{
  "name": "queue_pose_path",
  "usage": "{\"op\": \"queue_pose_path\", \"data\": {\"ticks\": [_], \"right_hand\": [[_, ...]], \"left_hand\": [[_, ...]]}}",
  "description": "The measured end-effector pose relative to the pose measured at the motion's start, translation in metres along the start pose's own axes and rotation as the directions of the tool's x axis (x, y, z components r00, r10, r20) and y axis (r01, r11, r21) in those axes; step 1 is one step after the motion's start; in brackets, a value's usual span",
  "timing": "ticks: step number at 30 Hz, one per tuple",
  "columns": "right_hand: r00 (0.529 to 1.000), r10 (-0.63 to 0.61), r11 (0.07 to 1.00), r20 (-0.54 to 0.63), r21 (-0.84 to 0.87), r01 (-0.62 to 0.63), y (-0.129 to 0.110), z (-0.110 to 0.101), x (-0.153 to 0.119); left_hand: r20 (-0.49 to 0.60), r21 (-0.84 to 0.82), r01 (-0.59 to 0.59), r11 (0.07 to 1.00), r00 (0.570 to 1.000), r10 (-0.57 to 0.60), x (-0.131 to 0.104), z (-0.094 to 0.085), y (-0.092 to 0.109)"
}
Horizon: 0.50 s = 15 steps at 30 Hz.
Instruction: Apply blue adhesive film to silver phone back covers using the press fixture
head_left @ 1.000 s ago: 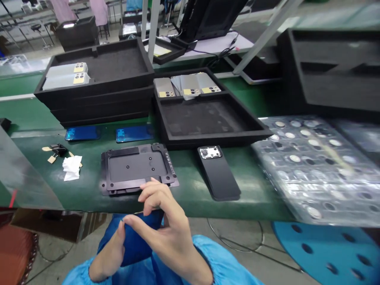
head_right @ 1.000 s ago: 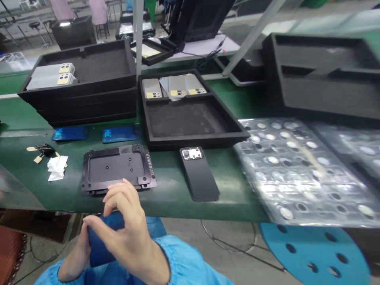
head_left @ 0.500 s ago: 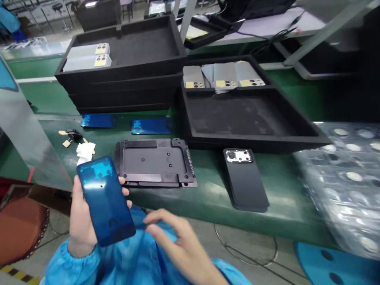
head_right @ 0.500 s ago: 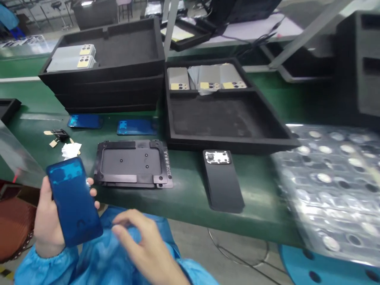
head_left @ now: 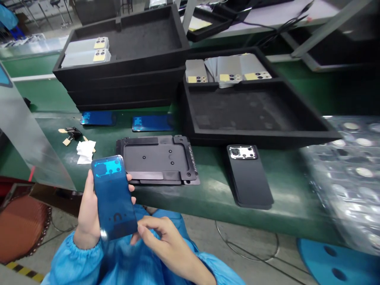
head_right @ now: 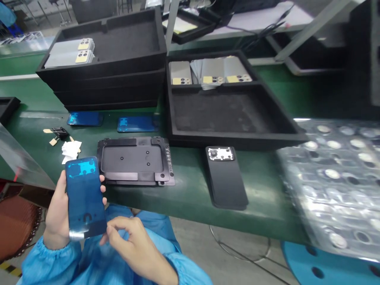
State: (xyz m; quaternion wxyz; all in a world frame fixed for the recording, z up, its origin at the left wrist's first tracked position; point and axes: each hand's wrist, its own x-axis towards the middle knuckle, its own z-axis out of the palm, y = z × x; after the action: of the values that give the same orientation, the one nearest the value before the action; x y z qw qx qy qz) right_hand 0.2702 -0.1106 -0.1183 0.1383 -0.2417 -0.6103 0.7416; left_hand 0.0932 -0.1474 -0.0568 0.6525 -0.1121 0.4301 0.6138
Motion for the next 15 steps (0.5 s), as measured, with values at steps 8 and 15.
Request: {"op": "queue_pose_path", "data": {"ticks": [8, 15], "right_hand": [[0.999, 0.029, 0.997, -0.041, 0.074, -0.026, 0.008, 0.006, 0.001], [0.998, 0.051, 0.984, -0.025, 0.170, -0.046, 0.014, 0.008, 0.004]], "left_hand": [[0.020, -0.013, 0.008, 1.000, 1.000, -0.008, -0.001, -0.008, 0.007], [-0.026, 0.010, -0.012, 1.000, 1.000, 0.012, 0.001, -0.005, 0.006]]}}
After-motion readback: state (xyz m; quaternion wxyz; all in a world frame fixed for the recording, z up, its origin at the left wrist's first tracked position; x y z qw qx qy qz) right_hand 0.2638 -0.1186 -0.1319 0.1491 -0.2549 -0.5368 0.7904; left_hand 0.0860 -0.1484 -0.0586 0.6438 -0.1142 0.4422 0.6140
